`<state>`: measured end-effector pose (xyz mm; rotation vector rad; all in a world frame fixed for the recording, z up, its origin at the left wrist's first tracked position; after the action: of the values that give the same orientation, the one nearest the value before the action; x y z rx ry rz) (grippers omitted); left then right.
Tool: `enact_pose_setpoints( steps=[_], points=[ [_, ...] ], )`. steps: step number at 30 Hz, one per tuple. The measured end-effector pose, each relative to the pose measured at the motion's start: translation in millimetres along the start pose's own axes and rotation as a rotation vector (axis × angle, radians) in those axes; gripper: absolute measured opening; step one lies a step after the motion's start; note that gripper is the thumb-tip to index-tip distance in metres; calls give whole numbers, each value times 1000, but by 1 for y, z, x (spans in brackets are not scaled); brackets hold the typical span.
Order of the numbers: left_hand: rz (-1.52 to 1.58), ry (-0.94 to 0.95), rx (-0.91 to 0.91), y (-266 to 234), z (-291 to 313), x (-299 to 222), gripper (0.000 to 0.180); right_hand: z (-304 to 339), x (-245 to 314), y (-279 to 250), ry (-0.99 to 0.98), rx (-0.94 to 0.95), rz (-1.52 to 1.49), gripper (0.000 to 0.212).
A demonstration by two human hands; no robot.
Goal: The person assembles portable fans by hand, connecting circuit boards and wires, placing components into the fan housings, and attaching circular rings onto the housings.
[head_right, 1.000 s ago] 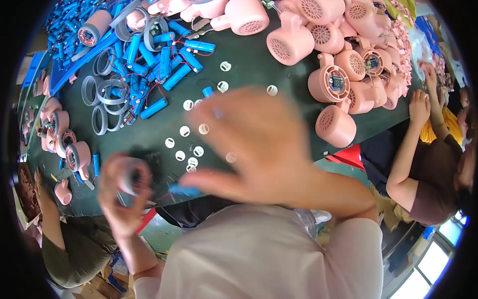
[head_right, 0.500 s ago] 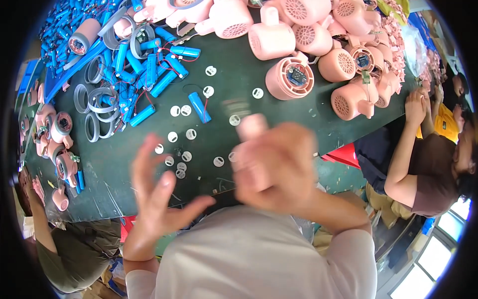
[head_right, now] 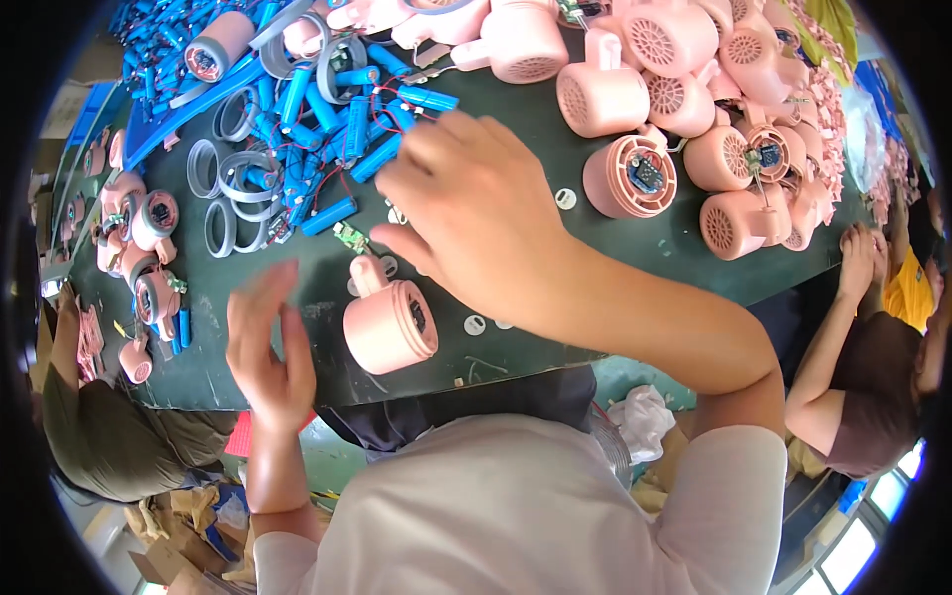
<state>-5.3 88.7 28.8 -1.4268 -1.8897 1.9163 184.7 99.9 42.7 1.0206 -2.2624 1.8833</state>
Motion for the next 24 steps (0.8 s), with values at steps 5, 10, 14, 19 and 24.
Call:
enact_pose_setpoints(
  steps=[5, 10, 14, 19, 24],
  points=[
    [-215, 94, 262, 21, -40, 4, 38, 9, -2, -9, 111, -64, -92, 40],
    [-341, 91, 203, 16, -25, 2, 24, 36, -26, 7, 275, -103, -366, 50],
    [-118, -1, 134, 1, 3, 12, 25, 63, -29, -6, 403, -202, -376, 51],
    [472, -94, -40, -1, 24, 12, 18, 52, -30, 16, 397, -117, -508, 19],
    [1158, -150, -188, 9, 28, 12, 24, 35, -23, 22, 253, -150, -636, 16]
  ],
)
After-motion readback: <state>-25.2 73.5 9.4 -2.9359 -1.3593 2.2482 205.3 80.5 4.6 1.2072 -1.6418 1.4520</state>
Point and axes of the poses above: each hand's wrist, its own z-axis away from the middle knuckle, its own y-axis out of the palm, x = y × z, the point moved 7 cm from there along -z, towards the middle knuckle, and after that the axes turned 11 degrees about x, right-handed, at the moved point
